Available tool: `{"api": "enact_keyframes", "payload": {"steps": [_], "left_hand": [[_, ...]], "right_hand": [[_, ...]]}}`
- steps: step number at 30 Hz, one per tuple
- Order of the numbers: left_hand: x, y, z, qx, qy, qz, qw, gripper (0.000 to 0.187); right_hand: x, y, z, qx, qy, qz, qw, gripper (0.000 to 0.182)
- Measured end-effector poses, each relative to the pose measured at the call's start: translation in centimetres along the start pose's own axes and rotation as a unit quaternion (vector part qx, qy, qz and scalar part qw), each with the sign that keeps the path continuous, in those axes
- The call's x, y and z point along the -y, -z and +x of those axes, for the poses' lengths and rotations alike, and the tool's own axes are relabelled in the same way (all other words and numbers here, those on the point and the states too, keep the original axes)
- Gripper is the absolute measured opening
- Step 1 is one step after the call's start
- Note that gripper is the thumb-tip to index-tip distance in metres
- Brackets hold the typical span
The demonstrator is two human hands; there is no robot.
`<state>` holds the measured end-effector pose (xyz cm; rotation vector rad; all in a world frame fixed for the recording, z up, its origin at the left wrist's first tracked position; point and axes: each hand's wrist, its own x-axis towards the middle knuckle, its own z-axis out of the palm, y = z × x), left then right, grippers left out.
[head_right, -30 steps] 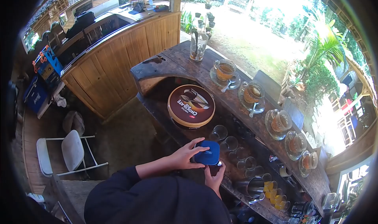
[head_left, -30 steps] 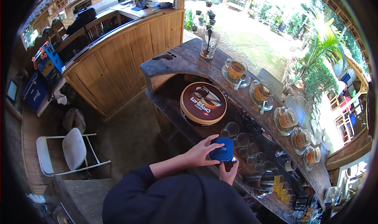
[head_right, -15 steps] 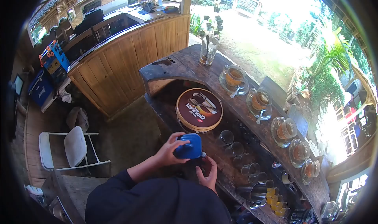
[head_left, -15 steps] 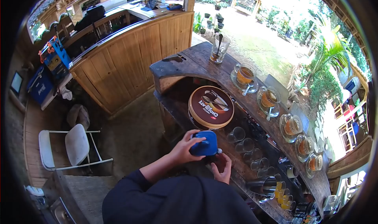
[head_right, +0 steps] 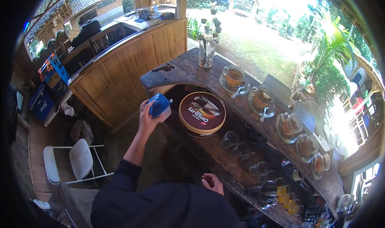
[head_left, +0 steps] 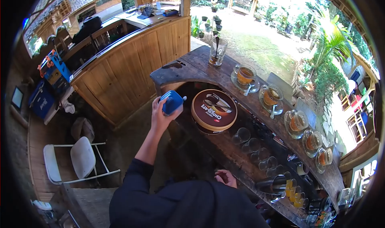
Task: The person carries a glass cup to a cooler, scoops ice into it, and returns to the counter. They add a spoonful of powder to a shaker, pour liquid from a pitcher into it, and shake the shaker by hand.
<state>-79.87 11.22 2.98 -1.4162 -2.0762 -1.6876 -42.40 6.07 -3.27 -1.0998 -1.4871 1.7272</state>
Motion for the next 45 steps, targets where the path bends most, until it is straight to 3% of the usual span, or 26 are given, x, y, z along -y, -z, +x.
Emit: {"api": "enact_keyframes", "payload": {"steps": [4,6,9,13,22,26,28,30,31,32,34,36,38,40,42,44,45], "left_hand": [[2.3,-2.7,1.8,0.019,-0.023,0.068,0.997,0.063],[1.8,-3.3,2.1,0.040,-0.031,0.068,0.996,0.064],[2.6,-4.3,2.1,0.045,-0.008,0.133,0.990,0.063],[1.8,-4.7,2.0,0.050,-0.002,0.162,0.986,0.063],[5.5,-6.7,2.8,0.062,0.029,0.173,0.982,0.080],[7.2,-6.6,3.5,0.037,0.004,0.218,0.975,0.080],[7.8,-5.3,3.7,-0.004,-0.104,0.253,0.962,0.076],[6.4,-3.5,3.4,-0.052,-0.130,0.220,0.965,0.068],[2.6,-2.6,2.1,-0.085,-0.109,0.210,0.968,0.055],[-1.3,-2.2,0.5,-0.084,-0.114,0.216,0.966,0.055],[-9.2,-2.2,-3.1,-0.129,0.027,-0.054,0.990,0.047],[-16.5,-3.6,-6.6,-0.144,0.025,-0.094,0.985,0.039],[-24.4,-6.0,-10.8,-0.171,-0.136,-0.200,0.955,0.032],[-31.4,-9.1,-15.1,-0.174,-0.172,-0.267,0.932,0.026],[-37.3,-12.4,-19.9,-0.145,-0.224,-0.366,0.892,0.025],[-42.0,-14.9,-24.6,-0.075,-0.212,-0.481,0.847,0.024],[-43.9,-15.9,-26.6,-0.034,-0.224,-0.471,0.853,0.023]], "right_hand": [[0.3,0.4,-0.9,0.008,-0.038,-0.089,0.995,0.029],[-1.0,1.4,-1.2,0.069,-0.040,-0.150,0.985,0.032],[-1.2,2.8,-2.6,0.063,-0.028,-0.147,0.987,0.035],[1.0,4.1,-5.9,-0.026,-0.015,-0.195,0.980,0.035],[1.2,7.9,-14.8,-0.221,-0.093,-0.147,0.960,0.037],[1.5,10.6,-19.0,-0.233,-0.080,-0.141,0.959,0.038],[1.9,13.1,-21.4,-0.239,-0.087,-0.140,0.957,0.038],[2.1,16.1,-24.0,-0.264,-0.106,-0.099,0.954,0.035],[2.0,17.8,-25.4,-0.287,-0.097,-0.085,0.949,0.034],[1.9,19.6,-26.9,-0.309,-0.085,-0.070,0.945,0.033],[2.6,23.3,-30.1,-0.377,-0.029,-0.044,0.925,0.033],[2.4,27.3,-33.3,-0.466,0.052,-0.009,0.883,0.026],[2.4,31.4,-36.2,-0.540,0.153,0.030,0.827,0.023],[1.4,36.2,-38.6,-0.637,0.214,0.000,0.741,0.023],[1.1,40.0,-40.6,-0.688,0.213,-0.001,0.694,0.023],[0.4,44.0,-41.5,-0.712,0.211,-0.025,0.669,0.035],[0.2,45.9,-41.5,-0.705,0.210,-0.025,0.677,0.035]]}}
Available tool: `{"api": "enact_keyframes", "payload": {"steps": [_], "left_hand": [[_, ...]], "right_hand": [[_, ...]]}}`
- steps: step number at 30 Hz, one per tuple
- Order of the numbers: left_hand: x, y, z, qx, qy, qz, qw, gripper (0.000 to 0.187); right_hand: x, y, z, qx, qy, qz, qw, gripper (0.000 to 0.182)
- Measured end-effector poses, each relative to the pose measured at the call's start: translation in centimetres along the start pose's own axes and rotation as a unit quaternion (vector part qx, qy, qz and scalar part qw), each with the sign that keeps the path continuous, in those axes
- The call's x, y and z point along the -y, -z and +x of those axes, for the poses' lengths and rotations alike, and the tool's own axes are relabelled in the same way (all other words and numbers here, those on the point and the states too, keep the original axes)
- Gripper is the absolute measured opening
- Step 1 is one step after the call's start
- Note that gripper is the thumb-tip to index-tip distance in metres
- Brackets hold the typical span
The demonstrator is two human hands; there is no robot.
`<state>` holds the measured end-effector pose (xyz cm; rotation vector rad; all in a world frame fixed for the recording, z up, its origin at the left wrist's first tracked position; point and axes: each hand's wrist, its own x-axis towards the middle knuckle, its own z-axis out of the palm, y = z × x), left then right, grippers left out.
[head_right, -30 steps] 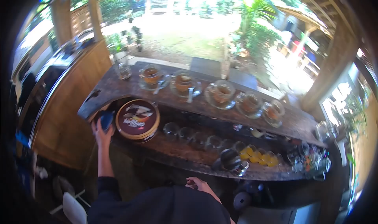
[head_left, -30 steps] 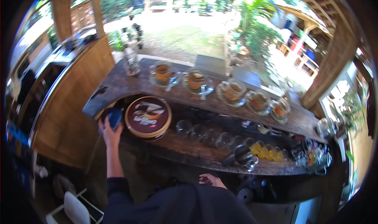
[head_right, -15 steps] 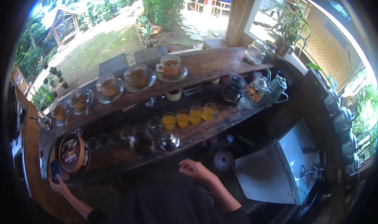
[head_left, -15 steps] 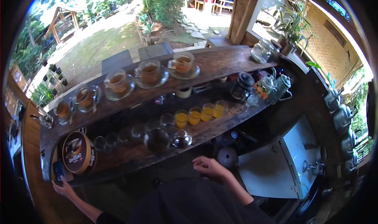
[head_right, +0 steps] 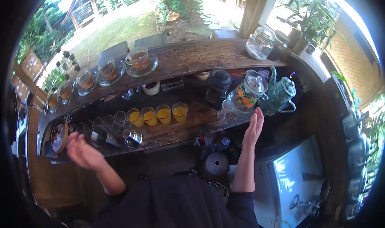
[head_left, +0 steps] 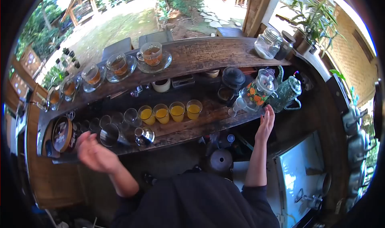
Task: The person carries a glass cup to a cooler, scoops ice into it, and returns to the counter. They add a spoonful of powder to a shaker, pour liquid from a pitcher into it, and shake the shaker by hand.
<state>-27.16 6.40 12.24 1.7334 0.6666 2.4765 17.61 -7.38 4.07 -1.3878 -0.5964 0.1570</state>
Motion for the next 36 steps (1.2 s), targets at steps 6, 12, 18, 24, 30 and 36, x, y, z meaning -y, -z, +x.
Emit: {"api": "enact_keyframes", "payload": {"steps": [6,12,18,24,30,36], "left_hand": [[-2.6,-2.9,-5.8,0.126,0.156,0.002,0.980,0.019],[-3.6,-1.5,-6.7,0.146,0.276,0.062,0.948,0.015],[-3.5,-0.6,-7.2,0.092,0.328,0.080,0.937,0.014],[-3.4,0.3,-7.2,0.084,0.337,0.105,0.932,0.014],[-3.5,0.8,-7.2,0.086,0.367,0.094,0.921,0.014],[-3.7,1.3,-5.5,0.108,0.365,0.087,0.921,0.015]], "right_hand": [[-5.4,-0.4,7.5,0.014,-0.074,0.035,0.997,0.079],[-5.1,-1.7,11.2,-0.027,-0.136,0.118,0.983,0.079],[-6.1,-1.2,13.5,0.018,-0.162,0.195,0.967,0.062],[-6.5,-1.7,14.0,0.008,-0.118,0.214,0.970,0.059],[-6.0,-1.8,13.9,0.010,-0.089,0.204,0.975,0.056],[-5.3,-1.5,13.7,0.016,-0.047,0.187,0.981,0.053]]}}
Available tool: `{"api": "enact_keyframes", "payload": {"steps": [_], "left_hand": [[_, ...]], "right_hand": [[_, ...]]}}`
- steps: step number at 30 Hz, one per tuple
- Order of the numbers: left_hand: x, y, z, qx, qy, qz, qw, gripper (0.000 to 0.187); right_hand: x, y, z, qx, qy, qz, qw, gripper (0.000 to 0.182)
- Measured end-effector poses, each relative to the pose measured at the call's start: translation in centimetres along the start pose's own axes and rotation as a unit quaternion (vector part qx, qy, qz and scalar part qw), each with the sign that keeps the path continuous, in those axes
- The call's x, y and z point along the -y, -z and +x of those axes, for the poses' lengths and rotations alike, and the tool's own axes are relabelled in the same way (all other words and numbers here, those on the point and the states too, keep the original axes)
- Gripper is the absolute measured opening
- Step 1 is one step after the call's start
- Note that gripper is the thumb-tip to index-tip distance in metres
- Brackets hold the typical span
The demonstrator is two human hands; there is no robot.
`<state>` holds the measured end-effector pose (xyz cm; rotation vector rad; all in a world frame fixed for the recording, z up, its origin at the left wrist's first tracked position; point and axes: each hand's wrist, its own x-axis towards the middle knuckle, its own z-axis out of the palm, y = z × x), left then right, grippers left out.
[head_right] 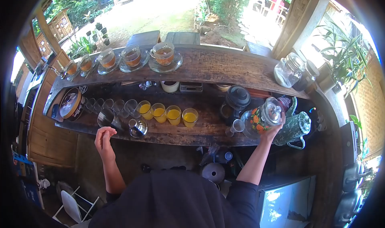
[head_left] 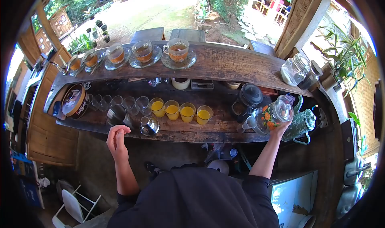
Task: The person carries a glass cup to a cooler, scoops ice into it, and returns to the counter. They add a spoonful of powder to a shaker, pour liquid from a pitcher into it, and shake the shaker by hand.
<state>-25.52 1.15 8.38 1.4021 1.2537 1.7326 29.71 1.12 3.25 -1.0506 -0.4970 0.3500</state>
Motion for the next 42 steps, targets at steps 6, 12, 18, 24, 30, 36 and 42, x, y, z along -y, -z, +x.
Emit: {"api": "enact_keyframes", "payload": {"steps": [6,12,18,24,30,36,42], "left_hand": [[0.8,2.4,1.2,-0.025,0.024,-0.003,0.999,0.014],[1.2,2.0,1.8,-0.004,0.062,-0.074,0.995,0.014],[0.3,0.0,1.7,0.205,0.085,-0.177,0.959,0.015],[-0.3,0.4,1.6,0.418,0.175,-0.256,0.854,0.020],[1.1,-0.2,1.4,0.539,0.188,-0.262,0.778,0.033],[1.3,0.6,1.6,0.584,0.233,-0.265,0.731,0.069],[4.0,2.0,1.7,0.515,0.271,-0.292,0.759,0.092]], "right_hand": [[3.5,1.6,-3.7,-0.032,-0.040,0.074,0.996,0.054],[6.9,5.4,-8.7,-0.063,0.026,0.043,0.997,0.051],[10.4,3.9,-14.6,-0.079,0.030,-0.035,0.996,0.052],[10.9,-0.3,-19.1,-0.013,0.040,-0.088,0.995,0.054],[10.4,-10.2,-23.1,0.200,0.001,0.008,0.980,0.062],[7.4,-18.4,-28.1,0.290,-0.063,0.032,0.954,0.067],[5.9,-24.1,-31.3,0.332,-0.044,-0.052,0.941,0.065]]}}
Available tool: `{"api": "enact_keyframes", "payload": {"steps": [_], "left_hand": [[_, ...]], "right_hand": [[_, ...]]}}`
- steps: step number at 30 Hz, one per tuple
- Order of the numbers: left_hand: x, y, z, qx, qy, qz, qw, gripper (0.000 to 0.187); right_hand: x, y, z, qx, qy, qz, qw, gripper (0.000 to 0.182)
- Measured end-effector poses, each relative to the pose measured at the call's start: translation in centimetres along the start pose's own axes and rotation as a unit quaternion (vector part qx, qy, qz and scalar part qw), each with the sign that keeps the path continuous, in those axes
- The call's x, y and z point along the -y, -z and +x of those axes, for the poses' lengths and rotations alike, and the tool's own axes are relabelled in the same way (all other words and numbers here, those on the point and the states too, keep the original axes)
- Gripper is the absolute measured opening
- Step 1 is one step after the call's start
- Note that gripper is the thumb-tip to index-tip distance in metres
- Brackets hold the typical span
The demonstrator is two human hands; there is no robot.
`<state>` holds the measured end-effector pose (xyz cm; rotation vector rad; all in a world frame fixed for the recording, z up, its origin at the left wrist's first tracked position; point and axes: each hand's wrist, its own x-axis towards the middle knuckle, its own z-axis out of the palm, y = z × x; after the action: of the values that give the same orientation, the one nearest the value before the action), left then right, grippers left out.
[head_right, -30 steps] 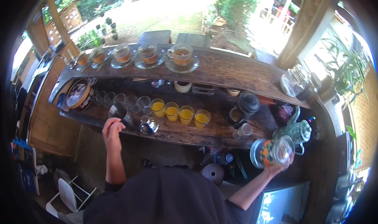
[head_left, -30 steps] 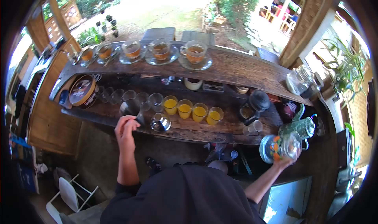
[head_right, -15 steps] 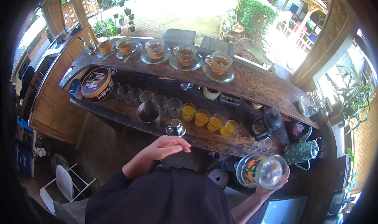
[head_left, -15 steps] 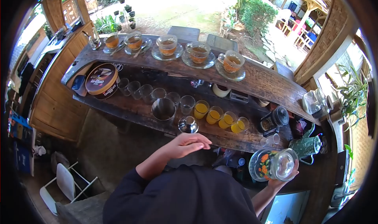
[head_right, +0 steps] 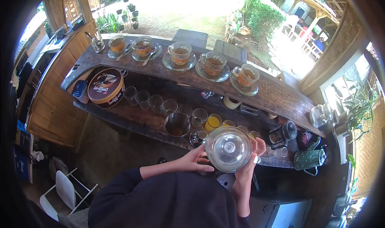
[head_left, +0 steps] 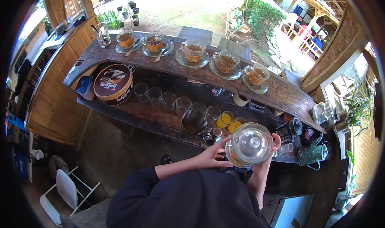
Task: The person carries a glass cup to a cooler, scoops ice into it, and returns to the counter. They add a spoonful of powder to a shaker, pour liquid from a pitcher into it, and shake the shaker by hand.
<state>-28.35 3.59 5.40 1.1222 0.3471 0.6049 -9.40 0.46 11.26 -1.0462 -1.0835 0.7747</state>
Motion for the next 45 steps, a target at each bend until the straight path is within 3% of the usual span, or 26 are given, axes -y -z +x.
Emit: {"api": "enact_keyframes", "payload": {"steps": [5,9,12,15,17,18,20,23,30,33,35,36,39,41,45], "left_hand": [[1.3,2.1,0.1,-0.026,-0.019,-0.007,0.999,0.101],[1.9,3.2,0.5,-0.023,0.012,0.037,0.999,0.101],[5.2,3.9,1.1,-0.018,-0.035,0.020,0.999,0.094],[2.9,3.6,0.7,0.032,-0.042,0.017,0.998,0.082],[2.8,3.5,0.7,0.040,-0.049,-0.040,0.997,0.069],[3.1,3.4,0.8,0.045,-0.047,-0.042,0.997,0.069],[3.8,3.3,1.1,0.073,-0.037,-0.201,0.976,0.066],[4.3,3.0,1.3,0.080,-0.001,-0.269,0.960,0.066],[3.9,2.9,1.4,0.073,0.016,-0.282,0.957,0.061],[2.8,2.9,1.2,0.068,0.041,-0.276,0.958,0.061],[1.4,3.2,1.0,0.069,0.157,-0.228,0.958,0.059],[1.4,3.2,0.9,0.068,0.159,-0.229,0.958,0.059],[0.7,3.0,0.7,0.064,0.202,-0.298,0.931,0.056],[-1.3,3.2,0.8,0.061,0.312,-0.328,0.890,0.053],[-0.7,3.2,0.9,0.055,0.281,-0.314,0.905,0.051]], "right_hand": [[1.0,-3.7,1.0,0.030,0.015,-0.111,0.993,0.068],[1.2,-4.7,1.3,0.047,-0.033,-0.172,0.983,0.075],[1.4,-5.6,1.0,0.057,-0.060,-0.203,0.976,0.077],[1.3,-6.5,0.8,0.055,-0.081,-0.208,0.973,0.084],[1.5,-6.8,0.8,0.060,-0.099,-0.228,0.967,0.086],[1.4,-6.8,0.8,0.055,-0.100,-0.231,0.966,0.086],[1.2,-6.5,0.8,0.053,-0.085,-0.310,0.946,0.089],[1.8,-7.2,1.0,0.052,-0.068,-0.385,0.919,0.092],[2.5,-7.8,1.1,0.035,-0.090,-0.439,0.893,0.094],[2.7,-7.9,1.2,0.041,-0.095,-0.452,0.886,0.096],[3.3,-8.3,1.5,0.075,-0.111,-0.495,0.858,0.098],[3.5,-8.4,1.5,0.075,-0.113,-0.495,0.859,0.098],[3.9,-8.6,1.7,0.108,-0.094,-0.551,0.822,0.098],[4.0,-8.7,1.8,0.122,-0.094,-0.565,0.811,0.099],[4.3,-9.0,2.1,0.128,-0.103,-0.566,0.808,0.099]]}}
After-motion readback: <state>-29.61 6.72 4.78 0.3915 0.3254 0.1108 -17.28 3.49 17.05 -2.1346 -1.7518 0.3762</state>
